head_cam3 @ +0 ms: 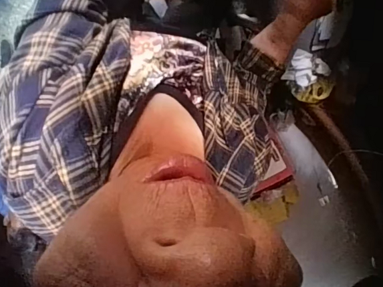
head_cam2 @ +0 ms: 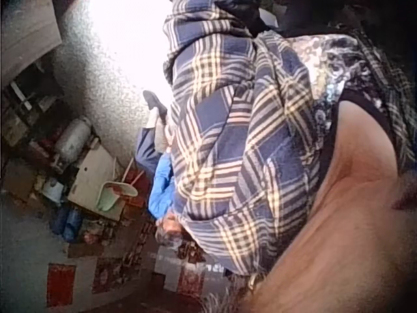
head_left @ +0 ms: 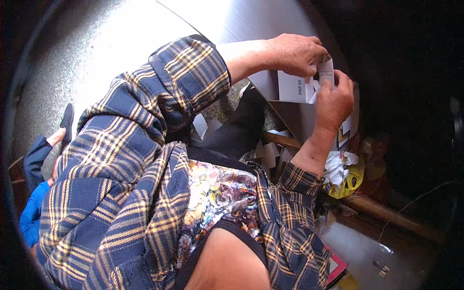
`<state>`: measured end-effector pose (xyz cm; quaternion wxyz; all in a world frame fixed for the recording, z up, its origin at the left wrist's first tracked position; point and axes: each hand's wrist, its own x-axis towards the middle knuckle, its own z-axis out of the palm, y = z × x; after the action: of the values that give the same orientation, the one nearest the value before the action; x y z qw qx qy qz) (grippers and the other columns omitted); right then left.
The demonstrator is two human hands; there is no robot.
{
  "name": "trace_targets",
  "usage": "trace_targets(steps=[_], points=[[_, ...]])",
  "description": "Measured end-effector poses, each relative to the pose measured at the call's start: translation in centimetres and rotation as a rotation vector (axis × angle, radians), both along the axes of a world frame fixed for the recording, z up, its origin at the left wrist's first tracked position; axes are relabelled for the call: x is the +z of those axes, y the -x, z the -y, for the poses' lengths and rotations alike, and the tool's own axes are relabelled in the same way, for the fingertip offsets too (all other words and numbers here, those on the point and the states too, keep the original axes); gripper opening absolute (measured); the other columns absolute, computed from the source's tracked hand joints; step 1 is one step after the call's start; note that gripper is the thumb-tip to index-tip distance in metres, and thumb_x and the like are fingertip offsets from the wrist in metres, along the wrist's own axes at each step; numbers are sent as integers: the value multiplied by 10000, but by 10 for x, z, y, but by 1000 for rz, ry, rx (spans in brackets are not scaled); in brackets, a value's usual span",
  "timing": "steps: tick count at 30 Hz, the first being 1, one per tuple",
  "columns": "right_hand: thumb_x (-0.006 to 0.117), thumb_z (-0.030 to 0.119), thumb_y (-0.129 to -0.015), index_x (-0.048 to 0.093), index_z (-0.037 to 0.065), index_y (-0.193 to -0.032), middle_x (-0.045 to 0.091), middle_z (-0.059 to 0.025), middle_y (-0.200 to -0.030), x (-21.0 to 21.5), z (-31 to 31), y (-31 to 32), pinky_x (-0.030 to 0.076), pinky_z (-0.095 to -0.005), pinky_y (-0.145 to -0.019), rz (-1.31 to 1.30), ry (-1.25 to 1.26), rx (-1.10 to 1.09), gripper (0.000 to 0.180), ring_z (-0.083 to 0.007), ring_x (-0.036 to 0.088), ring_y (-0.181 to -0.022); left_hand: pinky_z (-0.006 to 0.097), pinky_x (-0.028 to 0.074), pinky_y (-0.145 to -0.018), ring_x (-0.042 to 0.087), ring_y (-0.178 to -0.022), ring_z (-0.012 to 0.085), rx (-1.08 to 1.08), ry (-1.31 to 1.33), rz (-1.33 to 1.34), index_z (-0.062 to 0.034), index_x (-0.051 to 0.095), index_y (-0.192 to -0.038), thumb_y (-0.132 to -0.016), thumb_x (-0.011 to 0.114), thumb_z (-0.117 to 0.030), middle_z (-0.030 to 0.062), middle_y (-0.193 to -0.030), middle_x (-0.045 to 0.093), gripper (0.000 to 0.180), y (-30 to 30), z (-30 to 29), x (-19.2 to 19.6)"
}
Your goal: Folding and assembling small cardboard boxes.
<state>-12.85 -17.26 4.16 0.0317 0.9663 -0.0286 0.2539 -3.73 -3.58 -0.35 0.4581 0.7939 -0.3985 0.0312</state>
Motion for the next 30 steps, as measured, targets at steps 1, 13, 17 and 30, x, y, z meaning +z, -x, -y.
trace_targets(steps=[1,13,17,30], points=[[641,93,-748,612,49,-983,615,-141,-958,-2,5,-1,485,-424,-751,6,-103,-14,241,-331,598,-902,398,487,-880,604,-1001,313,-2,2,0,-76,570,-1178,-700,572,-193,153,-1123,583,491,-2,1,-1],[624,49,-750,656,37,-896,627,-138,-892,1,12,-4,494,-388,-714,1,-237,100,151,-306,623,-799,470,455,-875,571,-969,390,-10,98,23,-34,546,-1121,-798,489,-113,206,-1013,570,337,-6,8,-9],[660,126,-731,647,52,-947,616,-134,-936,10,-2,-3,491,-393,-747,-104,-284,45,229,-306,612,-854,470,457,-874,577,-970,385,8,95,6,-31,556,-1111,-787,499,-131,210,-1014,580,344,-10,8,-11],[704,192,-710,533,95,-1090,578,-124,-1047,12,-17,-9,486,-437,-804,-163,38,-60,428,-330,578,-979,443,474,-849,588,-970,363,-21,14,-48,-71,581,-1077,-753,526,-164,181,-1002,595,341,-7,6,-2]])
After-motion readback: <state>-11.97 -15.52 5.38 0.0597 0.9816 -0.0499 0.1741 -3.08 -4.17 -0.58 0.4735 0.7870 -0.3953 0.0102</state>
